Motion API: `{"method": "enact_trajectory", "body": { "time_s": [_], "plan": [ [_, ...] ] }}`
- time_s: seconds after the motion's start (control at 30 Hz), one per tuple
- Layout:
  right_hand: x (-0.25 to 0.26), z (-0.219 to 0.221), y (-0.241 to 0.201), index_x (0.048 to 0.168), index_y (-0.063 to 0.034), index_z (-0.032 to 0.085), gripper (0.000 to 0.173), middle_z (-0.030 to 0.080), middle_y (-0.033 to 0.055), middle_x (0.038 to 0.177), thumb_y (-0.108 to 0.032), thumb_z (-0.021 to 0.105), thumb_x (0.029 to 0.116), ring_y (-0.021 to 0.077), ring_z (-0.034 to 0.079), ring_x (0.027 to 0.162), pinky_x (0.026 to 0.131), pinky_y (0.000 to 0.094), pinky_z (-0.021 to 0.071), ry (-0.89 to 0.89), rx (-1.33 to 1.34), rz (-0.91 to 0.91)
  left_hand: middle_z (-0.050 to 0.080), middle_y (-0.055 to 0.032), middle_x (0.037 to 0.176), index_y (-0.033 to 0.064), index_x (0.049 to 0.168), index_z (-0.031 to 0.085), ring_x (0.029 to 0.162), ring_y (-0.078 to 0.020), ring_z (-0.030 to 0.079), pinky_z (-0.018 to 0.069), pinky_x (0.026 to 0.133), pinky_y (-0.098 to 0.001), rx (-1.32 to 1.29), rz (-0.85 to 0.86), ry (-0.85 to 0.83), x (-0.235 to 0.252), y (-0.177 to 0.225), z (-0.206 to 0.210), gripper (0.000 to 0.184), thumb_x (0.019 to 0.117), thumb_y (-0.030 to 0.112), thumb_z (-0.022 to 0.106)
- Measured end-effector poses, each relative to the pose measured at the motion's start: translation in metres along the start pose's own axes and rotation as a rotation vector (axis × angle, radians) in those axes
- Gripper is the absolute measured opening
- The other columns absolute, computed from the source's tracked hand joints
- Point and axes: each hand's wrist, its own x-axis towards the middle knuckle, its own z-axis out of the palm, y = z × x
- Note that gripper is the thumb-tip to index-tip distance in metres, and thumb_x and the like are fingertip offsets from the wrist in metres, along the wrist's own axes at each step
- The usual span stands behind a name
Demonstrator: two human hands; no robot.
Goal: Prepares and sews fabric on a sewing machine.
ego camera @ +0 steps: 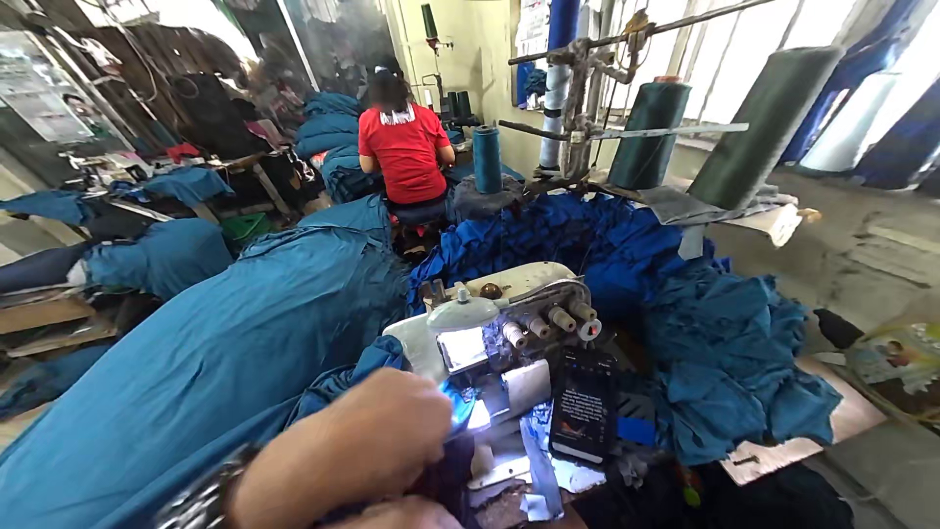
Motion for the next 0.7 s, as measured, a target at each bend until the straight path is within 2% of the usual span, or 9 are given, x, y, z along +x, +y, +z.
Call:
{"method": "enact_trajectory", "body": {
  "time_s": [0.07,0.17,0.27,0.33,0.43,0.5,0.57,0.63,0.7],
  "plan": [
    [-0.004,0.006,0.035,0.119,-0.0073,0.076,0.025,0.076,0.0128,0.105,-0.017,0.065,0.0982,0.0278,0.074,0.094,0.086,0.0503,0.0587,0.015,-0.108,-0.073,0.068,-0.022,0.115,0.0,0.117,0.066,0.109,-0.0432,0.066,0.0495,0.088,-0.0623,0.002,-0.259,-0.142,-0.015,-0.001,-0.016,0.027,0.1075,0.021,0.052],
    [-0.023,-0.009,0.063,0.113,-0.0056,0.077,0.022,0.077,0.0127,0.105,-0.014,0.062,0.0998,0.0256,0.074,0.099,0.09,0.0487,0.0586,0.148,-0.101,-0.062,0.069,-0.0135,0.096,0.0075,0.102,0.07,0.086,-0.0356,0.069,0.0537,0.069,-0.0568,0.011,-0.165,0.096,-0.014,-0.03,0.03,0.018,0.1009,0.023,0.062],
    [-0.027,-0.027,0.054,0.102,-0.0049,0.077,0.012,0.073,0.0087,0.096,-0.008,0.069,0.0928,0.0134,0.07,0.081,0.075,0.0308,0.0604,0.576,-0.076,-0.155,0.068,-0.0136,0.089,0.0057,0.095,0.068,0.08,-0.0352,0.069,0.0533,0.062,-0.0546,0.029,-0.06,0.211,0.001,-0.027,0.046,0.015,0.0976,0.02,0.066],
    [-0.021,-0.044,0.047,0.108,-0.0034,0.073,0.016,0.07,0.0101,0.106,-0.008,0.07,0.0932,0.0078,0.067,0.075,0.066,0.0237,0.0595,0.716,-0.076,-0.197,0.066,-0.0125,0.085,0.0059,0.092,0.067,0.076,-0.0339,0.068,0.0524,0.058,-0.0521,0.055,-0.013,0.246,0.007,-0.024,0.045,0.012,0.0948,0.018,0.068],
    [-0.013,-0.069,0.052,0.127,-0.0005,0.068,0.036,0.07,0.0122,0.121,-0.004,0.065,0.0916,0.0126,0.072,0.09,0.082,0.0305,0.0619,0.449,-0.022,-0.159,0.065,-0.0113,0.081,0.0069,0.089,0.066,0.072,-0.0323,0.068,0.0518,0.055,-0.0503,0.045,0.095,0.301,0.01,-0.017,0.039,0.014,0.0955,0.02,0.068],
    [-0.012,-0.075,0.054,0.107,0.0028,0.071,0.018,0.073,0.0132,0.097,-0.011,0.067,0.0957,0.0163,0.072,0.075,0.072,0.0339,0.062,0.27,0.027,-0.14,0.063,-0.0093,0.078,0.0079,0.087,0.066,0.07,-0.0292,0.067,0.0514,0.053,-0.047,0.061,0.148,0.382,0.013,-0.019,0.043,0.016,0.096,0.022,0.068],
    [-0.016,-0.074,0.055,0.098,0.0021,0.071,0.021,0.071,0.0095,0.084,-0.018,0.066,0.0992,0.0136,0.069,0.065,0.063,0.0316,0.0613,0.221,0.11,-0.122,0.062,-0.0076,0.079,0.0093,0.088,0.067,0.07,-0.0259,0.067,0.0537,0.053,-0.0438,0.018,0.178,0.574,0.019,-0.028,0.063,0.018,0.0955,0.026,0.067],
    [-0.025,-0.071,0.06,0.094,0.0001,0.07,0.024,0.07,0.006,0.075,-0.023,0.066,0.1002,0.0125,0.067,0.058,0.057,0.0323,0.0602,0.226,0.245,-0.022,0.066,-0.0063,0.09,0.0118,0.1,0.071,0.077,-0.0237,0.069,0.0585,0.059,-0.0435,-0.092,0.1,0.762,0.024,-0.031,0.097,0.031,0.0963,0.041,0.062],
    [-0.032,-0.068,0.065,0.097,-0.0022,0.069,0.025,0.069,0.0047,0.074,-0.027,0.067,0.0998,0.0135,0.066,0.056,0.056,0.0339,0.0598,0.231,0.371,0.126,0.07,-0.012,0.102,0.0083,0.112,0.071,0.088,-0.0313,0.071,0.0588,0.068,-0.0524,-0.174,-0.054,0.791,0.02,-0.033,0.132,0.042,0.0917,0.045,0.067]
  ]
}}
